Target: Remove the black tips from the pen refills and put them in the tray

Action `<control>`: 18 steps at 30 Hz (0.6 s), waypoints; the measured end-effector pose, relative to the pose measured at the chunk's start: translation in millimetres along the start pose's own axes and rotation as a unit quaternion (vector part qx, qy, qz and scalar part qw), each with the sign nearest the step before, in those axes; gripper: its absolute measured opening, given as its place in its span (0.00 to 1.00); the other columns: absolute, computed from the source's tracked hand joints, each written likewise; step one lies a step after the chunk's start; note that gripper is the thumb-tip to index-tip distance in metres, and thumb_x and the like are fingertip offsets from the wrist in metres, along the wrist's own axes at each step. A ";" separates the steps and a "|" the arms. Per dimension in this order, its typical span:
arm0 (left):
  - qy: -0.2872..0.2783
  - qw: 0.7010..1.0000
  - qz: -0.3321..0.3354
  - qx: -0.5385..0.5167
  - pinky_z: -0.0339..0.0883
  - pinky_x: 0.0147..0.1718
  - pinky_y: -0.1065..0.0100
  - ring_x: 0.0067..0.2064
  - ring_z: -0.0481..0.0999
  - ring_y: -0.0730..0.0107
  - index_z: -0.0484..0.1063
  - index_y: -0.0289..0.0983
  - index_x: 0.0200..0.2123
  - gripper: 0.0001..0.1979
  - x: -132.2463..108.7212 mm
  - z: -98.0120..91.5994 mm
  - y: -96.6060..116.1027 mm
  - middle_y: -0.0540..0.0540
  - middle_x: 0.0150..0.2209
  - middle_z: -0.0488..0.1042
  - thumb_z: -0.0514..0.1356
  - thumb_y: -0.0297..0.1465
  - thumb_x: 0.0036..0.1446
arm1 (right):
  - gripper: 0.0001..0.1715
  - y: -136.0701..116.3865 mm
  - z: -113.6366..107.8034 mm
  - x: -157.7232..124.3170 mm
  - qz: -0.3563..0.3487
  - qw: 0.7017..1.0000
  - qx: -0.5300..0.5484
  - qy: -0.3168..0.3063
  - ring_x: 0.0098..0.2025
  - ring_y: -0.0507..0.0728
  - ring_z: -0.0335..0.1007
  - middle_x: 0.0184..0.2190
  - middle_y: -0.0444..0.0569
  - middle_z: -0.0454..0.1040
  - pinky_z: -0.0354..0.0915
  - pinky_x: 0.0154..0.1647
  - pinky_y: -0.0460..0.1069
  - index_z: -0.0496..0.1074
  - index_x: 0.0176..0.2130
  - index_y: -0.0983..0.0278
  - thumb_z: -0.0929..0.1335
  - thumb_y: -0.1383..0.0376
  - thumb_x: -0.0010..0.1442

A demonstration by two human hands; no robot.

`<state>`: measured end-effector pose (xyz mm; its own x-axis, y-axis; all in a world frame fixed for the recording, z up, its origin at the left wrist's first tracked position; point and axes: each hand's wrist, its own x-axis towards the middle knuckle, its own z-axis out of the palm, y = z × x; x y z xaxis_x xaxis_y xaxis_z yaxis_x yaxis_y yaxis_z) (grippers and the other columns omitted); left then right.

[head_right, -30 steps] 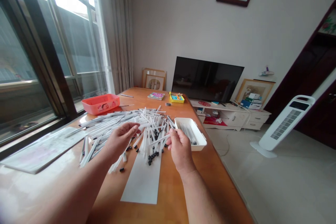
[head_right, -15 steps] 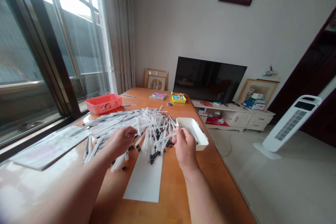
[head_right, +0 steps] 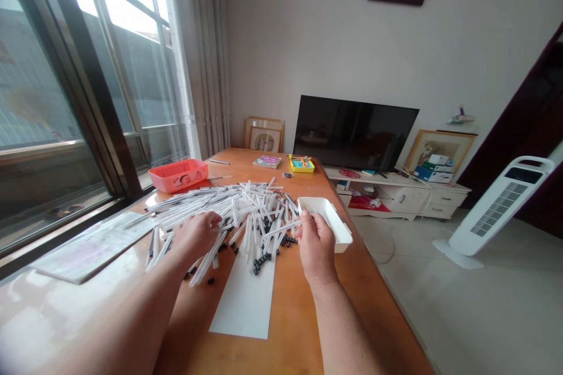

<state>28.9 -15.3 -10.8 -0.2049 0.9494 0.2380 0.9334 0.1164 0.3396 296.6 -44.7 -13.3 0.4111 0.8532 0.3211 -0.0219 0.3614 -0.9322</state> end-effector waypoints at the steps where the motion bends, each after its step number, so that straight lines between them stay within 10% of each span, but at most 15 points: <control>1: 0.000 1.000 0.009 -0.002 0.60 0.49 0.50 0.51 0.74 0.45 0.78 0.45 0.40 0.14 0.1 3.0 0.3 0.41 0.47 0.80 0.55 0.28 0.55 | 0.23 0.1 0.0 -0.2 0.002 1.000 -0.001 0.000 0.21 0.50 0.56 0.20 0.40 0.65 0.55 0.21 0.46 0.72 0.30 0.63 0.68 0.46 0.62; 11: 0.013 0.953 0.019 -0.301 0.68 0.43 0.66 0.44 0.79 0.61 0.77 0.37 0.43 0.18 12.9 13.6 -6.9 0.43 0.42 0.82 0.55 0.28 0.49 | 0.25 0.4 -0.2 -2.1 0.009 1.000 -0.018 -0.006 0.20 0.50 0.55 0.19 0.40 0.65 0.56 0.21 0.46 0.72 0.30 0.62 0.68 0.44 0.62; 18: 0.067 0.955 -0.058 -0.284 0.67 0.42 0.63 0.42 0.78 0.60 0.76 0.37 0.45 0.18 19.3 9.1 -20.9 0.42 0.43 0.81 0.55 0.30 0.51 | 0.26 -0.5 -0.1 -3.2 0.014 0.999 -0.031 -0.010 0.20 0.50 0.56 0.19 0.41 0.66 0.54 0.20 0.46 0.71 0.30 0.62 0.67 0.43 0.61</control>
<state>8.2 3.2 -21.5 -0.3680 0.8895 0.2708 0.6000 0.0047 0.8000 295.4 -47.6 -13.9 0.3925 0.8701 0.2981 0.0233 0.3146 -0.9489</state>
